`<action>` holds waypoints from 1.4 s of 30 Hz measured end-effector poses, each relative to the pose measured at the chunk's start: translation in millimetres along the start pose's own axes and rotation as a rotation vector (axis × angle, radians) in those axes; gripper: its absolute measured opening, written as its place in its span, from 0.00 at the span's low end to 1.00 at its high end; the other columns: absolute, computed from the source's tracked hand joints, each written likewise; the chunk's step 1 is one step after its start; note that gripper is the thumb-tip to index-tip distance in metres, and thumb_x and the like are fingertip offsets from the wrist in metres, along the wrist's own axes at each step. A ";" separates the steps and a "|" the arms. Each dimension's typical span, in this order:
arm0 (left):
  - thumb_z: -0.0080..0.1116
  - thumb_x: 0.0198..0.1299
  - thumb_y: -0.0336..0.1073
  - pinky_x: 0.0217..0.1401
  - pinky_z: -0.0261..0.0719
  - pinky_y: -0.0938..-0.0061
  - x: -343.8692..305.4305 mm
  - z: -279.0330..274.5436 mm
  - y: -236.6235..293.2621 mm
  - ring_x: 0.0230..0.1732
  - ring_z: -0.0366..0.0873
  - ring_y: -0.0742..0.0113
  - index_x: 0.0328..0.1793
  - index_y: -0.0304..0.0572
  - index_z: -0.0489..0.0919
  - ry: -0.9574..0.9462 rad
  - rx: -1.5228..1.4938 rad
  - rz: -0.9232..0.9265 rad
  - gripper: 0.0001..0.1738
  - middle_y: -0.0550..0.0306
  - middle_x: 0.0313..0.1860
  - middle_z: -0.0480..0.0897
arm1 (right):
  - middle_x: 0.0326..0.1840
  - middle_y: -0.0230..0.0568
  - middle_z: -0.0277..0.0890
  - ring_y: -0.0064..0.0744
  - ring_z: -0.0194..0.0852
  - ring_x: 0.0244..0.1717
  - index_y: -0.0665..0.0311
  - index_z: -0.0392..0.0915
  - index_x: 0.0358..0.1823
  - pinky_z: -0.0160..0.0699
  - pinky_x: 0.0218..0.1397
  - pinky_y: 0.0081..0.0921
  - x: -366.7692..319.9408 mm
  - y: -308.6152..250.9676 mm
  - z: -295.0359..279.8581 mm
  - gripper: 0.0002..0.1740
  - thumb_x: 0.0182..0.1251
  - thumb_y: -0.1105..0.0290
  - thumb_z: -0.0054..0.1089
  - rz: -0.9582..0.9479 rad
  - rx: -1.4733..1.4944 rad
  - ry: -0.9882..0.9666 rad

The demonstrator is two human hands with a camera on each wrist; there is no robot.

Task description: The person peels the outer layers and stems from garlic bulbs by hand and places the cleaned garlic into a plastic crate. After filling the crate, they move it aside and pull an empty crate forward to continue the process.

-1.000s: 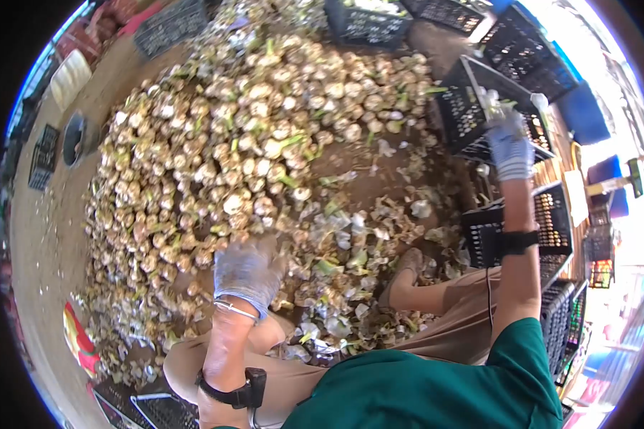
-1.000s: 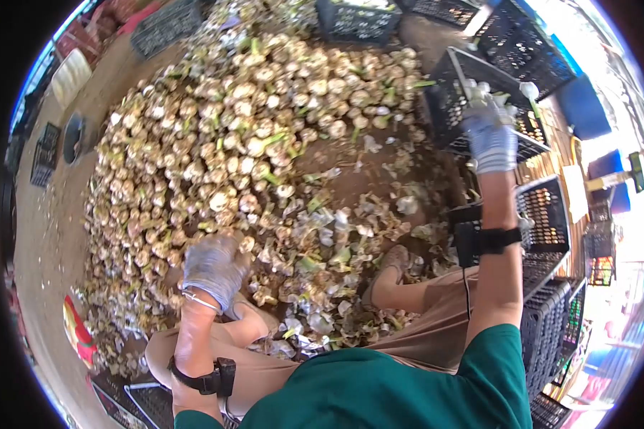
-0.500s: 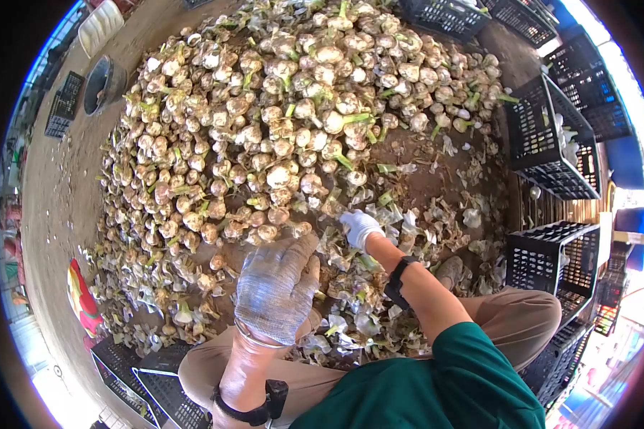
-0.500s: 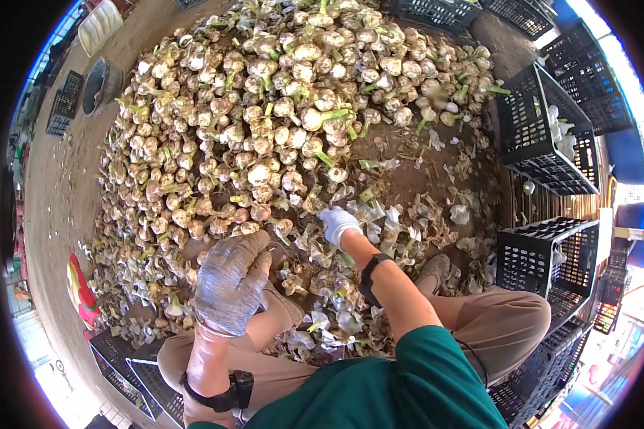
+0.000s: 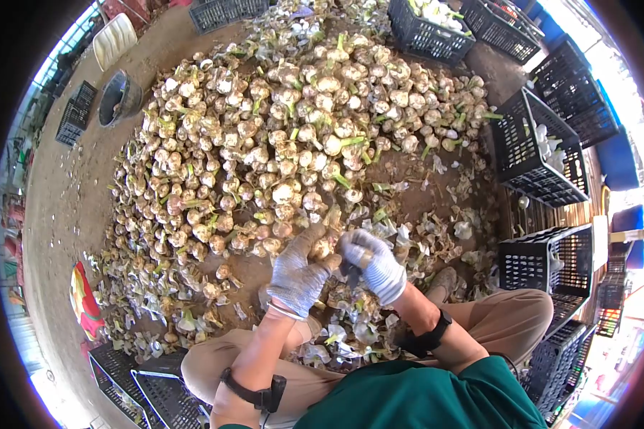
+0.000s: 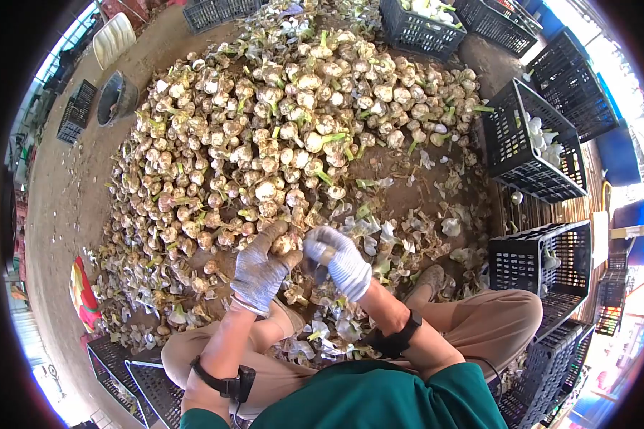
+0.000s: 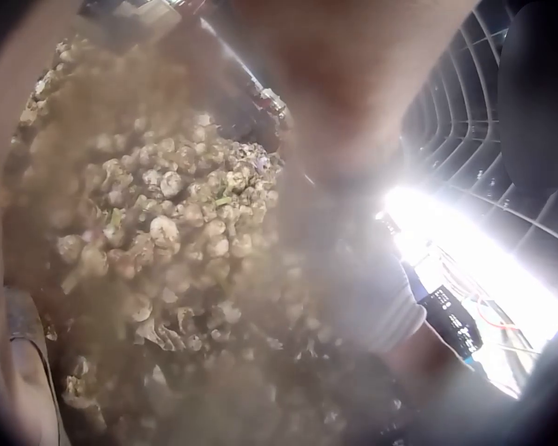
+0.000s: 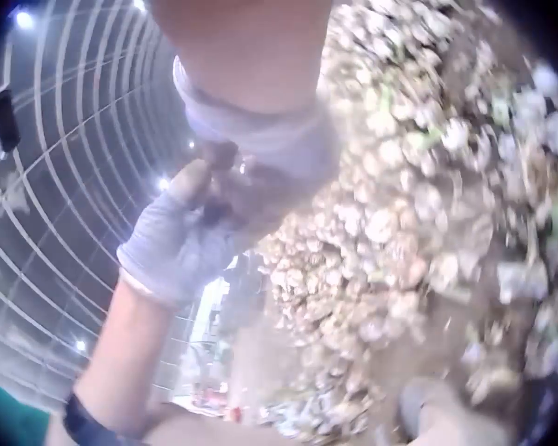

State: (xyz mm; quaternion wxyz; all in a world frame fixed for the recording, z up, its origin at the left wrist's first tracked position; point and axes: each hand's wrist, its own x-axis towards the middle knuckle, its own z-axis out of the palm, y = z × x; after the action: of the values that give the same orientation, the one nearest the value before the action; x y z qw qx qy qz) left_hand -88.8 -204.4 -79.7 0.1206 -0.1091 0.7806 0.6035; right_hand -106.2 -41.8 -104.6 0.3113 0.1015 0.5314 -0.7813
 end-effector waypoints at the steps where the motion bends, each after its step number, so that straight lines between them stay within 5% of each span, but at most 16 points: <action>1: 0.69 0.42 0.28 0.48 0.77 0.77 -1.5 0.4 2.7 0.41 0.77 0.73 0.58 0.42 0.74 0.051 0.134 0.153 0.31 0.58 0.42 0.81 | 0.25 0.34 0.74 0.20 0.71 0.17 0.63 0.69 0.46 0.68 0.15 0.16 -2.4 -6.3 -0.9 0.17 0.64 0.60 0.59 -0.025 0.123 -0.009; 2: 0.70 0.41 0.29 0.48 0.76 0.77 -3.7 1.8 4.3 0.41 0.77 0.73 0.58 0.41 0.73 0.099 0.266 0.305 0.32 0.57 0.44 0.81 | 0.23 0.32 0.72 0.20 0.69 0.16 0.64 0.67 0.53 0.66 0.14 0.15 -9.1 -11.9 -1.5 0.22 0.63 0.61 0.61 -0.078 0.082 0.031; 5: 0.72 0.40 0.32 0.50 0.77 0.72 -15.4 4.8 21.0 0.46 0.79 0.61 0.58 0.37 0.72 0.024 0.350 0.344 0.35 0.50 0.46 0.81 | 0.33 0.32 0.72 0.16 0.67 0.20 0.65 0.60 0.65 0.63 0.16 0.14 -16.7 -25.8 10.3 0.33 0.61 0.64 0.63 -0.155 0.017 0.050; 9: 0.74 0.39 0.35 0.49 0.78 0.66 -25.1 0.9 30.8 0.47 0.79 0.52 0.54 0.38 0.72 -0.007 0.391 0.419 0.33 0.45 0.45 0.79 | 0.32 0.31 0.73 0.15 0.65 0.19 0.61 0.62 0.64 0.62 0.16 0.13 -13.8 -19.3 18.4 0.29 0.63 0.69 0.60 -0.284 0.053 0.098; 14: 0.73 0.39 0.34 0.48 0.78 0.65 -27.2 -2.3 33.2 0.46 0.78 0.49 0.49 0.38 0.73 -0.024 0.407 0.440 0.29 0.45 0.44 0.78 | 0.20 0.29 0.71 0.15 0.63 0.13 0.59 0.65 0.62 0.58 0.13 0.12 -38.3 -43.9 27.0 0.26 0.62 0.73 0.58 -0.180 -0.117 0.137; 18: 0.72 0.36 0.29 0.43 0.79 0.66 -27.2 -1.7 31.3 0.41 0.77 0.48 0.45 0.42 0.73 0.079 0.559 0.833 0.27 0.50 0.41 0.78 | 0.22 0.30 0.74 0.17 0.66 0.13 0.63 0.69 0.59 0.63 0.14 0.14 -41.7 -42.3 25.3 0.25 0.57 0.76 0.55 -0.223 -0.121 0.106; 22: 0.74 0.38 0.28 0.39 0.78 0.74 -31.1 0.1 35.0 0.37 0.78 0.61 0.41 0.41 0.72 0.065 0.334 0.709 0.24 0.54 0.39 0.78 | 0.26 0.34 0.76 0.18 0.66 0.13 0.64 0.69 0.58 0.65 0.15 0.14 -48.8 -47.9 27.7 0.25 0.55 0.79 0.53 -0.284 -0.092 0.096; 24: 0.75 0.34 0.27 0.39 0.78 0.70 -31.2 -3.9 38.1 0.36 0.78 0.62 0.44 0.40 0.72 -0.108 -0.376 0.108 0.29 0.58 0.35 0.78 | 0.29 0.34 0.76 0.17 0.68 0.16 0.64 0.68 0.57 0.67 0.16 0.14 -54.3 -52.4 28.4 0.26 0.54 0.81 0.52 -0.317 -0.080 0.028; 26: 0.74 0.38 0.29 0.39 0.79 0.72 -35.6 -6.5 37.8 0.37 0.78 0.63 0.45 0.38 0.72 -0.168 -0.634 0.078 0.27 0.57 0.37 0.78 | 0.35 0.35 0.76 0.18 0.73 0.26 0.64 0.68 0.57 0.73 0.26 0.15 -64.5 -60.3 39.4 0.27 0.53 0.84 0.53 -0.420 -0.131 -0.020; 28: 0.71 0.45 0.31 0.41 0.80 0.74 -39.9 -9.2 35.1 0.39 0.79 0.65 0.48 0.36 0.72 -0.292 -1.153 0.002 0.24 0.55 0.40 0.79 | 0.47 0.36 0.74 0.21 0.73 0.42 0.63 0.68 0.57 0.74 0.47 0.21 -58.1 -61.5 25.5 0.29 0.51 0.85 0.59 -0.812 -0.754 -0.053; 31: 0.68 0.50 0.32 0.45 0.81 0.72 -37.5 -10.3 33.3 0.42 0.79 0.62 0.51 0.34 0.72 -0.312 -1.148 0.029 0.24 0.52 0.43 0.79 | 0.46 0.38 0.75 0.22 0.74 0.40 0.64 0.67 0.60 0.77 0.42 0.20 -61.3 -58.4 24.7 0.30 0.52 0.83 0.61 -0.788 -0.800 -0.027; 33: 0.68 0.49 0.30 0.46 0.80 0.72 -38.3 -10.9 40.9 0.44 0.79 0.65 0.56 0.33 0.70 -0.293 -1.132 -0.001 0.27 0.53 0.45 0.79 | 0.42 0.38 0.76 0.23 0.75 0.32 0.64 0.64 0.63 0.76 0.34 0.19 -65.2 -55.6 29.6 0.31 0.56 0.83 0.58 -0.524 -0.233 -0.027; 34: 0.68 0.49 0.30 0.46 0.80 0.72 -39.3 -12.4 42.8 0.44 0.79 0.65 0.56 0.33 0.70 -0.295 -1.134 0.006 0.27 0.53 0.45 0.79 | 0.42 0.38 0.76 0.23 0.75 0.32 0.64 0.64 0.63 0.76 0.34 0.19 -66.0 -54.8 29.6 0.31 0.56 0.83 0.58 -0.529 -0.238 -0.029; 37: 0.68 0.49 0.28 0.43 0.78 0.77 -42.2 -10.2 45.0 0.41 0.78 0.71 0.57 0.31 0.70 -0.200 -0.640 0.139 0.29 0.56 0.43 0.80 | 0.39 0.39 0.77 0.21 0.75 0.31 0.65 0.61 0.66 0.78 0.29 0.19 -64.0 -50.0 26.0 0.33 0.57 0.79 0.62 -0.366 0.019 -0.059; 42: 0.67 0.51 0.35 0.33 0.77 0.81 -54.3 -18.0 54.4 0.31 0.78 0.74 0.49 0.31 0.76 -0.109 -0.710 0.079 0.21 0.56 0.36 0.81 | 0.34 0.39 0.80 0.23 0.77 0.34 0.68 0.77 0.48 0.79 0.31 0.18 -59.3 -45.3 31.4 0.17 0.55 0.83 0.60 -0.273 0.050 -0.081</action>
State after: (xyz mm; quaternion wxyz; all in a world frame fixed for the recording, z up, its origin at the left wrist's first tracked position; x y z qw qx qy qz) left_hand -55.6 -206.9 -8.1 0.0931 -0.0816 0.5185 0.8461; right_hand -81.1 -36.5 -27.8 0.2206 0.0045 0.5078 -0.8328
